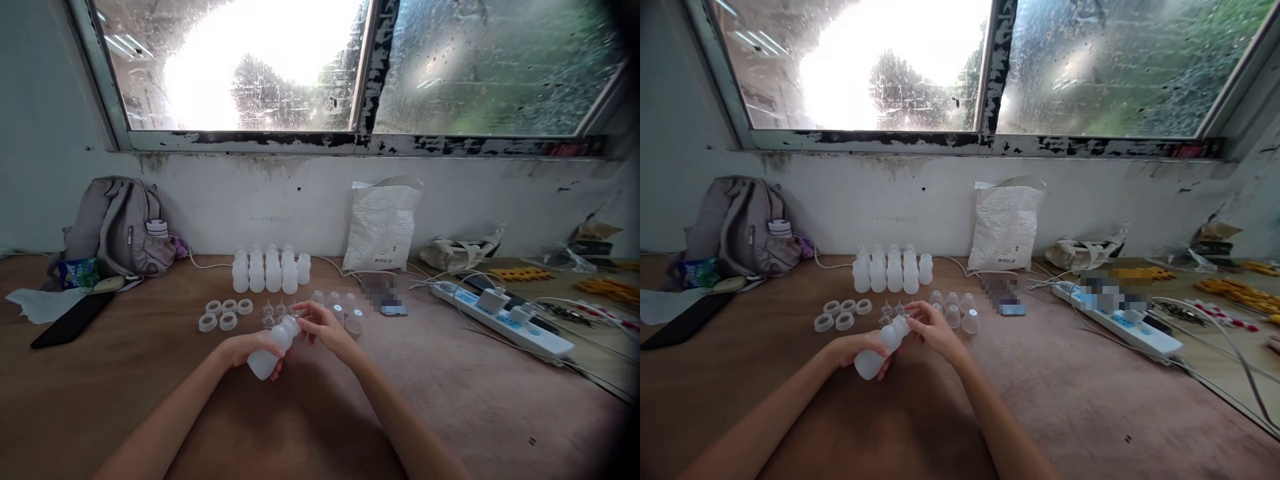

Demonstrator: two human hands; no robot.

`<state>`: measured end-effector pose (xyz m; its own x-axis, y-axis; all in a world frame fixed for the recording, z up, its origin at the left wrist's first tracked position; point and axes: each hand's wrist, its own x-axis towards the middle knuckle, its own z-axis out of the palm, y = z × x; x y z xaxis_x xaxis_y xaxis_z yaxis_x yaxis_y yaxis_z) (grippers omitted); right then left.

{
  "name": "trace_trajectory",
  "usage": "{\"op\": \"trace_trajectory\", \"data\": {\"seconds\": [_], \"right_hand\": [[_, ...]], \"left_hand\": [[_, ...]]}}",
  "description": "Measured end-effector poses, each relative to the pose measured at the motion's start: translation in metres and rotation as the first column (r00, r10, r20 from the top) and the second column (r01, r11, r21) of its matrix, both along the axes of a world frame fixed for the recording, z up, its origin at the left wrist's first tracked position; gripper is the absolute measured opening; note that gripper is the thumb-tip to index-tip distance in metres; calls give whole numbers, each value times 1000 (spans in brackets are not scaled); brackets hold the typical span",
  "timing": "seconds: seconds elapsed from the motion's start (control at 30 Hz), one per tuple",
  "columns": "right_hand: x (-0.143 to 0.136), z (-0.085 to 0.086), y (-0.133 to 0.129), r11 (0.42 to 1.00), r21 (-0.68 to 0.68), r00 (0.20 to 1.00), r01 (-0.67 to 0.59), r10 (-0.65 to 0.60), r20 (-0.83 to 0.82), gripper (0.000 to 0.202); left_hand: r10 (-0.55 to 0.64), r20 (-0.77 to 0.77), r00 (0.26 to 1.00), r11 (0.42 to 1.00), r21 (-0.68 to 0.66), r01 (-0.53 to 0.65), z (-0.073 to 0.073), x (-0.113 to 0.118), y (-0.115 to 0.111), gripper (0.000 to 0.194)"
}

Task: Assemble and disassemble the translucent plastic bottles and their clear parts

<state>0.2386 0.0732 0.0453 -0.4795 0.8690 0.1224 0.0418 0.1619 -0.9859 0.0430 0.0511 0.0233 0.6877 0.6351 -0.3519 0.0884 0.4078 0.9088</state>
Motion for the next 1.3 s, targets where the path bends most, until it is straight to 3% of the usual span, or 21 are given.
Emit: {"op": "trace_trajectory", "data": {"seconds": [0.6, 0.7, 0.77, 0.83, 0.9, 0.97, 1.13, 1.23, 1.3], "right_hand": [[-8, -2, -1, 991, 23, 991, 131, -131, -3, 22], [-6, -3, 2, 971, 69, 973, 230, -231, 12, 22], [-5, -5, 4, 937, 128, 942, 326, -333, 44, 21], [-5, -8, 5, 884, 252, 897, 393, -429, 107, 20], [-7, -14, 4, 827, 411, 855, 384, -486, 180, 19], [-11, -22, 2, 800, 518, 840, 303, -481, 251, 22], [-22, -43, -5, 818, 574, 848, 41, -332, 413, 30], [-23, -47, -4, 796, 605, 851, 3, -319, 416, 29], [-22, -47, -3, 795, 606, 850, 9, -325, 414, 29]], "left_hand": [[6, -70, 998, 999, 40, -3, 1, 8, -5, 29], [128, -31, 991, 985, 122, -123, -2, 12, -4, 29], [297, 38, 954, 917, 266, -296, -3, 16, -3, 30], [450, 122, 885, 800, 386, -460, -4, 19, -1, 32], [535, 177, 826, 718, 419, -555, -5, 19, -1, 36], [572, 203, 795, 683, 419, -598, -7, 18, -1, 38], [635, 197, 747, 589, 502, -633, -13, 20, -1, 38], [621, 203, 757, 583, 525, -619, -15, 25, 1, 39], [639, 213, 739, 548, 549, -631, -16, 26, 3, 37]]}}
